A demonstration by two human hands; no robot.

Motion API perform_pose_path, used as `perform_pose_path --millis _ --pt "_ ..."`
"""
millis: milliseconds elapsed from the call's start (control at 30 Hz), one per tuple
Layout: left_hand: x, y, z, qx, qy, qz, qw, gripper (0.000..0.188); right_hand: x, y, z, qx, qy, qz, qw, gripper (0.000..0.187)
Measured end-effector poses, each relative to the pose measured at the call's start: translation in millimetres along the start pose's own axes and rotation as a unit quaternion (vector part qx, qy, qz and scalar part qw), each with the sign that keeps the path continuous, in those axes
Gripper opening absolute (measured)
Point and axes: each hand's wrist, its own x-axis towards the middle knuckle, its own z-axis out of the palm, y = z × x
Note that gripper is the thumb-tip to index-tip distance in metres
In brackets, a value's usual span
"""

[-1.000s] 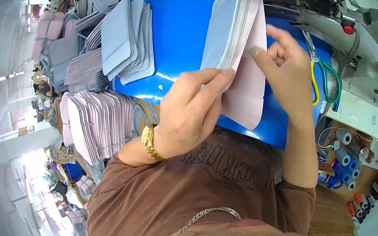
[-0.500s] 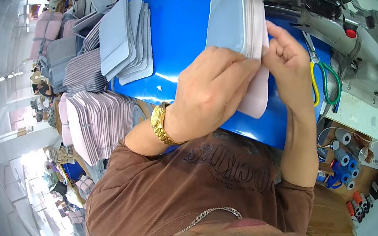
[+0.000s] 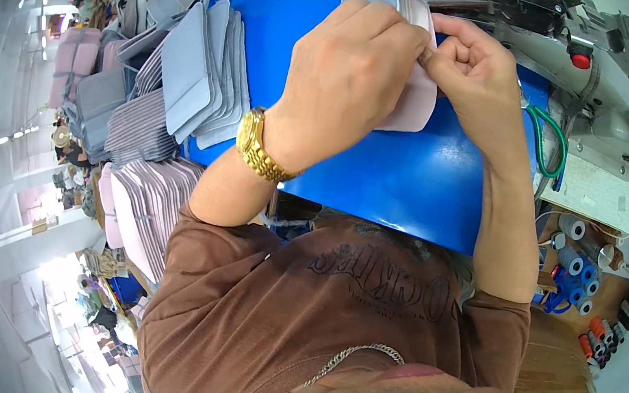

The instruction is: The recorder is assembling and organizing small fabric pouches at a workstation in a garment factory.

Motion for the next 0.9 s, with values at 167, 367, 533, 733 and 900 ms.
perform_pose_path --millis 167,367,533,733,900 --pt "14.9 -18.6 16.0 0.043 0.022 0.083 0.995 0.016 2.8 -0.3 2.3 0.004 0.024 0.007 1.000 0.026" --pt "-2.2 -23.3 31.1 -0.001 0.144 0.073 0.987 0.016 -3.4 -11.7 3.8 -0.074 0.072 0.015 0.995 0.023" --pt "-71.3 -22.7 54.8 -0.305 0.162 -0.221 0.912 0.020 -54.7 -24.9 40.7 -0.087 0.085 -0.068 0.990 0.020" --pt "-56.4 -24.9 34.7 -0.216 0.195 -0.146 0.946 0.023 -38.6 0.4 42.8 0.032 0.054 -0.012 0.998 0.042" --pt "-44.7 -27.8 34.8 -0.027 0.192 0.031 0.980 0.057 -30.2 -8.5 51.8 0.168 0.057 -0.019 0.984 0.031"
